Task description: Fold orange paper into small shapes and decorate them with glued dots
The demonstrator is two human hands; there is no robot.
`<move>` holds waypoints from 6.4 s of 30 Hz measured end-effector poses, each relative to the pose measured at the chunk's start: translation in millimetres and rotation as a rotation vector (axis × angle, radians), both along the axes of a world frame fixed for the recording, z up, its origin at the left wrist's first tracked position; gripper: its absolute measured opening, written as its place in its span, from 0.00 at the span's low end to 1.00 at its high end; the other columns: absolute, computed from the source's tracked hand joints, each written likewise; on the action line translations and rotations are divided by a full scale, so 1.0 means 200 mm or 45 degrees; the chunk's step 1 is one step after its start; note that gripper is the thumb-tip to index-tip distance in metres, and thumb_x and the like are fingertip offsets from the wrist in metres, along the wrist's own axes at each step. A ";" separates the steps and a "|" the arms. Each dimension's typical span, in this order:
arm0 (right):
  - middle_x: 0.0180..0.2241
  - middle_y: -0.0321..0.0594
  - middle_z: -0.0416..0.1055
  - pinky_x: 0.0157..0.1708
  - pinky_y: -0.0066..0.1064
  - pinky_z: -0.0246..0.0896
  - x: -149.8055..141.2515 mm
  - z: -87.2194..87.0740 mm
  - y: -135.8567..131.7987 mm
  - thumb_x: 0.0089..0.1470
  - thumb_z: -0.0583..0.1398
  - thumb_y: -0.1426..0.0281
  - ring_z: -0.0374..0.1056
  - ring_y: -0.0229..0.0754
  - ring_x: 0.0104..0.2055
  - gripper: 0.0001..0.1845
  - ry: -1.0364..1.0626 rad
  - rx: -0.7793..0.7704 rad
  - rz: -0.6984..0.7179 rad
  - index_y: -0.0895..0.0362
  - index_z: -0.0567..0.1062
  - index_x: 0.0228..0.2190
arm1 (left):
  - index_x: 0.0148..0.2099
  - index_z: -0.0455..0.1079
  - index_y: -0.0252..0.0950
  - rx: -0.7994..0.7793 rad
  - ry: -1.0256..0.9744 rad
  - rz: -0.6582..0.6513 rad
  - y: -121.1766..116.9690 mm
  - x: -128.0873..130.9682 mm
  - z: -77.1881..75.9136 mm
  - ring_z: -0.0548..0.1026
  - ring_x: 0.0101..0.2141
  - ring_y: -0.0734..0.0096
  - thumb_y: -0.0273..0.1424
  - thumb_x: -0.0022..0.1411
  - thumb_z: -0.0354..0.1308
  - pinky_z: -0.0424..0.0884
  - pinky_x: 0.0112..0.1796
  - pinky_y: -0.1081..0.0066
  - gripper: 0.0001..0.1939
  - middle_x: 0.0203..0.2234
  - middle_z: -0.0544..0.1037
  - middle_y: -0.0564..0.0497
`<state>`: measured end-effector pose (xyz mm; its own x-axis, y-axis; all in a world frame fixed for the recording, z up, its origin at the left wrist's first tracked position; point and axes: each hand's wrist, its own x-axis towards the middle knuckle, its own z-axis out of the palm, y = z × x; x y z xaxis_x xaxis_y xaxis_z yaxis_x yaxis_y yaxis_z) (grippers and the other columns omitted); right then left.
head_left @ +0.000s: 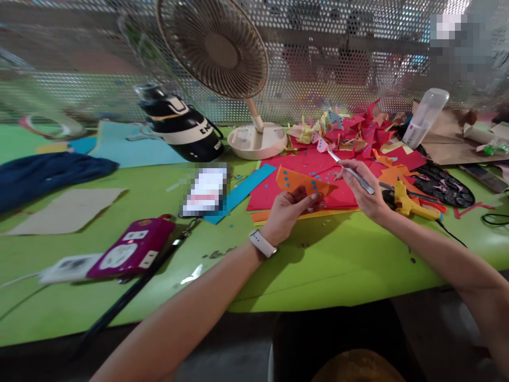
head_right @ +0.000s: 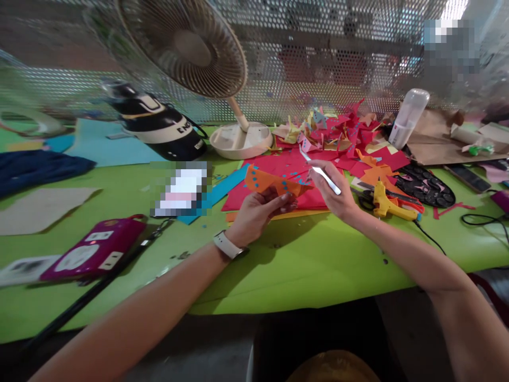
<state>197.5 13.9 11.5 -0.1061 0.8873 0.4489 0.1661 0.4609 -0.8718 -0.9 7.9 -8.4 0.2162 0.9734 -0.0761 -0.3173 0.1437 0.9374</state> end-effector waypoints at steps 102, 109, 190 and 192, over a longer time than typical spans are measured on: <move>0.37 0.41 0.77 0.44 0.37 0.69 0.27 0.08 0.19 0.59 0.61 0.63 0.73 0.41 0.39 0.11 -0.278 0.140 -0.006 0.55 0.77 0.41 | 0.36 0.78 0.38 -0.207 -0.298 0.225 0.06 -0.05 -0.06 0.82 0.38 0.68 0.37 0.45 0.77 0.74 0.38 0.72 0.17 0.35 0.84 0.51; 0.38 0.39 0.77 0.45 0.36 0.69 0.40 0.18 0.23 0.55 0.63 0.63 0.73 0.42 0.41 0.12 -0.018 0.167 -0.262 0.54 0.77 0.40 | 0.35 0.81 0.37 -0.163 -0.174 0.230 0.04 -0.04 -0.06 0.81 0.31 0.69 0.41 0.41 0.78 0.74 0.35 0.71 0.20 0.30 0.84 0.49; 0.57 0.50 0.73 0.58 0.47 0.65 0.38 -0.04 0.03 0.63 0.59 0.61 0.71 0.53 0.58 0.23 -1.724 0.363 0.150 0.55 0.75 0.56 | 0.43 0.80 0.37 0.991 0.861 -0.149 0.01 -0.08 -0.01 0.82 0.36 0.66 0.40 0.67 0.59 0.77 0.40 0.68 0.13 0.37 0.85 0.46; 0.55 0.49 0.75 0.58 0.46 0.65 0.38 -0.05 0.04 0.65 0.58 0.62 0.72 0.51 0.56 0.20 -1.682 0.380 0.124 0.56 0.76 0.55 | 0.44 0.79 0.37 1.027 0.927 -0.083 0.04 -0.10 -0.02 0.82 0.37 0.65 0.41 0.67 0.60 0.78 0.42 0.66 0.13 0.38 0.85 0.46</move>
